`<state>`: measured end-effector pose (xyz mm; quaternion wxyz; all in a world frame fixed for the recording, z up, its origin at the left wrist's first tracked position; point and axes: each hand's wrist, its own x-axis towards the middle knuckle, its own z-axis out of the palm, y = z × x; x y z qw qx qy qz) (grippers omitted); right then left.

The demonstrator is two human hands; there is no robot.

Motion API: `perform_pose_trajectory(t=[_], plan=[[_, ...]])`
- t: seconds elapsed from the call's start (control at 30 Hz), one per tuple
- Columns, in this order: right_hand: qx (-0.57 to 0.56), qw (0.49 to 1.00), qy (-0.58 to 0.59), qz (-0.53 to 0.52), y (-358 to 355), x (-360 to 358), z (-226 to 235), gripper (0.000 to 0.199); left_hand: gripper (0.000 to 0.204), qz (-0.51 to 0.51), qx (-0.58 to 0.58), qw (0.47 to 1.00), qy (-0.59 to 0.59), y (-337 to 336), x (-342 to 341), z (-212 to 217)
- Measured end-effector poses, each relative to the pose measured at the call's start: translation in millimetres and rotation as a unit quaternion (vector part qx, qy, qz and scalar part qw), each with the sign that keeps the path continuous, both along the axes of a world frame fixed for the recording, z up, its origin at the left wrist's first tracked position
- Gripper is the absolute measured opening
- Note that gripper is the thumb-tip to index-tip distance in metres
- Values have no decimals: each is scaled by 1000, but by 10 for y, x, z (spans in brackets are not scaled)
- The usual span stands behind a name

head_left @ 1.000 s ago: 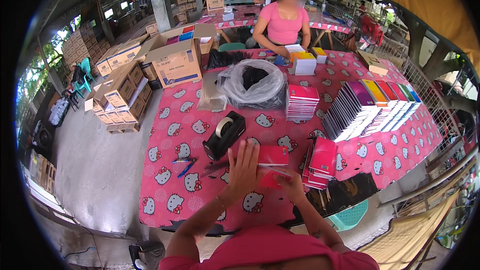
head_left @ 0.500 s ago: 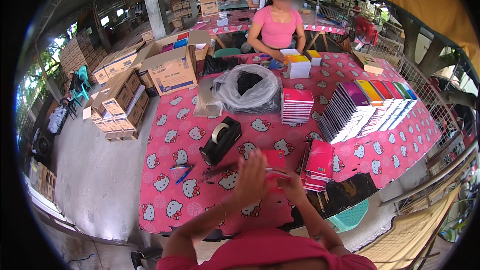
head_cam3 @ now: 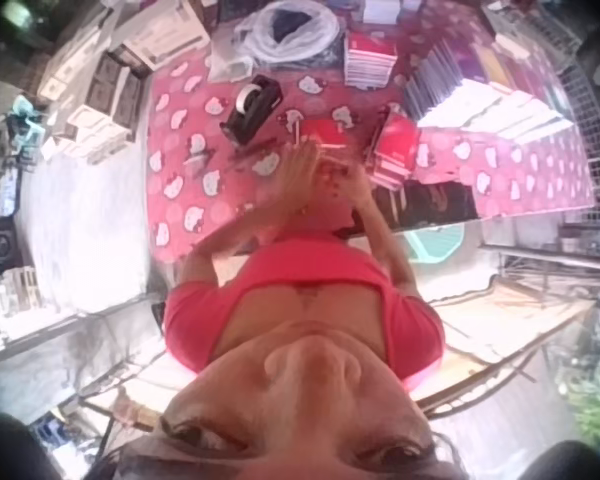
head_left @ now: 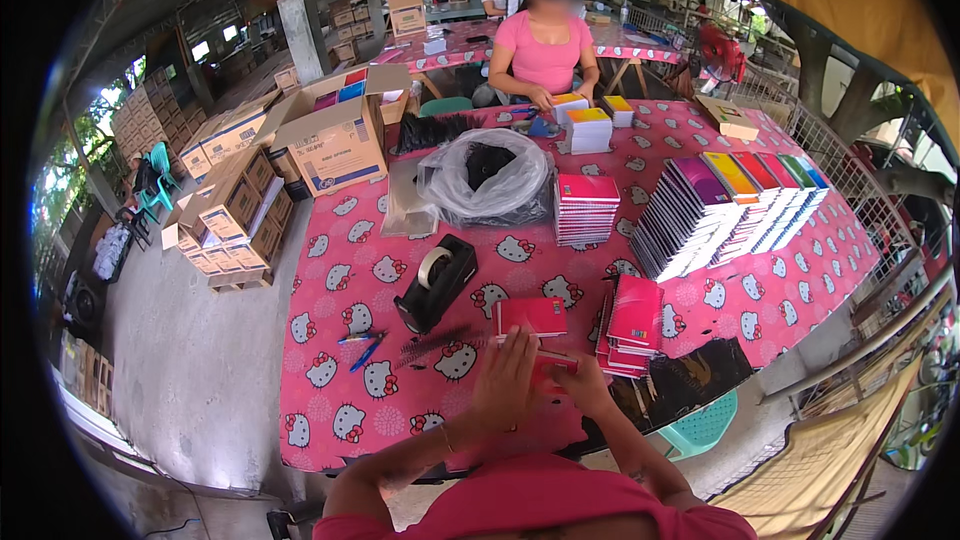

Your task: The person places a clear plastic sheet into the cover of a pink notebook and then places the notebook into a stack.

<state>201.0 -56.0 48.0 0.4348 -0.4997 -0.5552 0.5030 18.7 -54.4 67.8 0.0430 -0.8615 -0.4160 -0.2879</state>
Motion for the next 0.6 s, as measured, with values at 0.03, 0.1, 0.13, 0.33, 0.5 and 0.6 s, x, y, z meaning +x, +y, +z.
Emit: perform_pose_trajectory(t=[0.03, 0.1, 0.13, 0.33, 0.5, 0.6], plan=[[-10, 1000, -8, 9, 2, 21, -89, 36, 50, -9, -29, 1000, 8, 146, -59, 98], [-11, 999, -26, 23, -39, 65, -110, 32, 41, -46, -88, 995, 27, 287, -174, 206], [4, 999, -33, 27, -14, 80, -19, 31, 36, -74, -112, 990, 39, 330, -238, 252], [76, 996, 11, 47, -25, 27, 154, 30, 42, -51, -52, 996, 57, 250, -251, 420], [23, 1000, 0, -12, -43, -56, 334, 44, 68, 22, -11, 994, 109, -125, -61, -18], [73, 997, 19, 8, 49, -46, 115, 51, 72, 21, -8, 1000, 6, -8, 33, 84]])
